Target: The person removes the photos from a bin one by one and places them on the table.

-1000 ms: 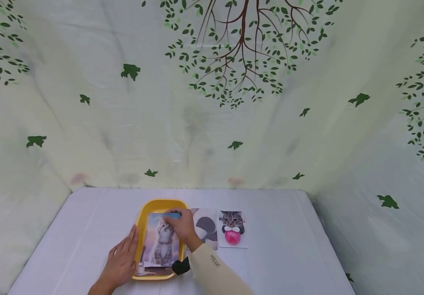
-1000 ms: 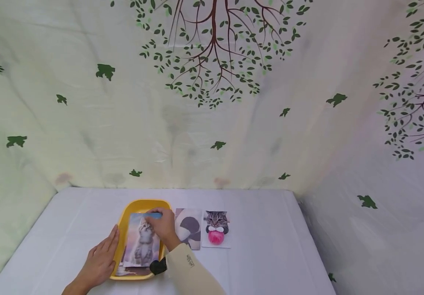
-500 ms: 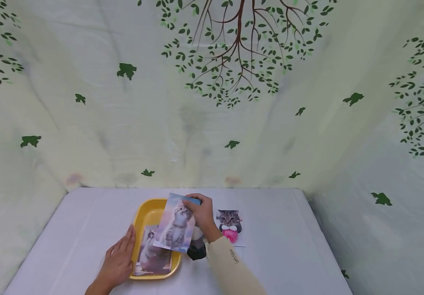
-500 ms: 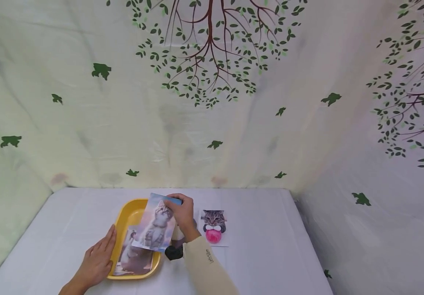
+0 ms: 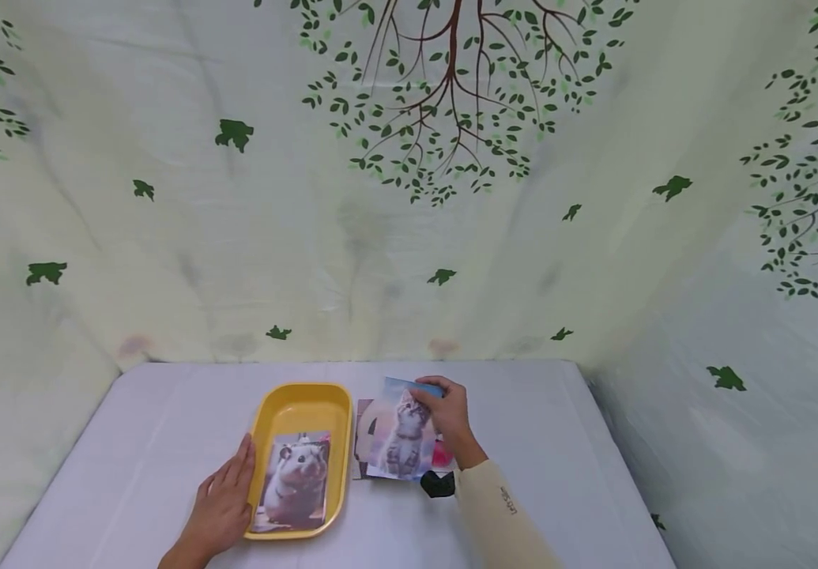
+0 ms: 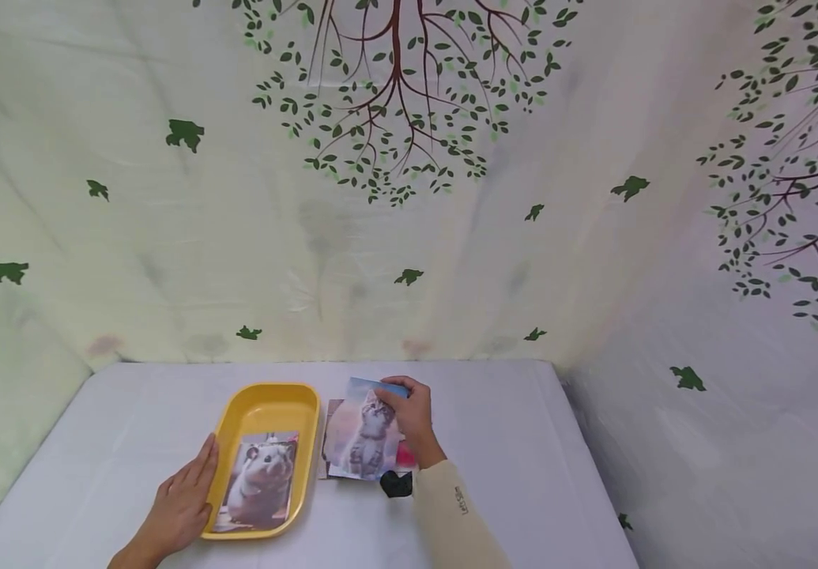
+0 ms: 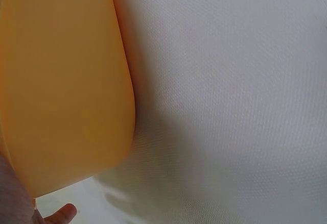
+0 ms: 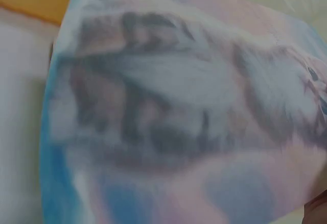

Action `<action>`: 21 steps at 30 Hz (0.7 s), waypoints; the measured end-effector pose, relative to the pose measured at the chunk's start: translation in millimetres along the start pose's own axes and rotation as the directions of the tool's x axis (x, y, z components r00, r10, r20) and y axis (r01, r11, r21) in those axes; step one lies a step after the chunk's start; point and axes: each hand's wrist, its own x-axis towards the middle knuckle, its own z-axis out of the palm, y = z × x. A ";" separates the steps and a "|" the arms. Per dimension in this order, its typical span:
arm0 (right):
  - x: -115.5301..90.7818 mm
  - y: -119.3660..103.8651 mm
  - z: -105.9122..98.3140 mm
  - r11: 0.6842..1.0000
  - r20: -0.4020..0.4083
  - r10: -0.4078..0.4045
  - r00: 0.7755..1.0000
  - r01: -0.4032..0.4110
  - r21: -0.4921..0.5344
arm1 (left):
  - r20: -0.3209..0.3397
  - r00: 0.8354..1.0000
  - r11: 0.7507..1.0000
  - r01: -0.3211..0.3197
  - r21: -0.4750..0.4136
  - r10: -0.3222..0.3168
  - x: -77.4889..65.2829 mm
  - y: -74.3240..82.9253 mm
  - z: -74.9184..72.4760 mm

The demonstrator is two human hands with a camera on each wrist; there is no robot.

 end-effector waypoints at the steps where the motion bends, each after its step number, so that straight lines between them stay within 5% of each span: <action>1: 0.7 2.1 -7.3 1.000 -0.005 0.000 1.000 0.000 -0.001 | 0.005 1.000 1.000 0.003 -0.001 -0.003 0.1 0.3 0.1; 11: 10.3 22.8 -81.8 0.996 -0.096 0.034 0.995 -0.042 -0.083 | 0.035 0.999 1.000 0.030 0.007 -0.030 1.7 0.8 0.4; 21: 24.5 34.9 -142.9 0.958 -0.107 0.102 0.989 -0.126 -0.257 | -0.009 1.000 1.000 0.002 0.011 -0.002 -0.1 -0.3 2.2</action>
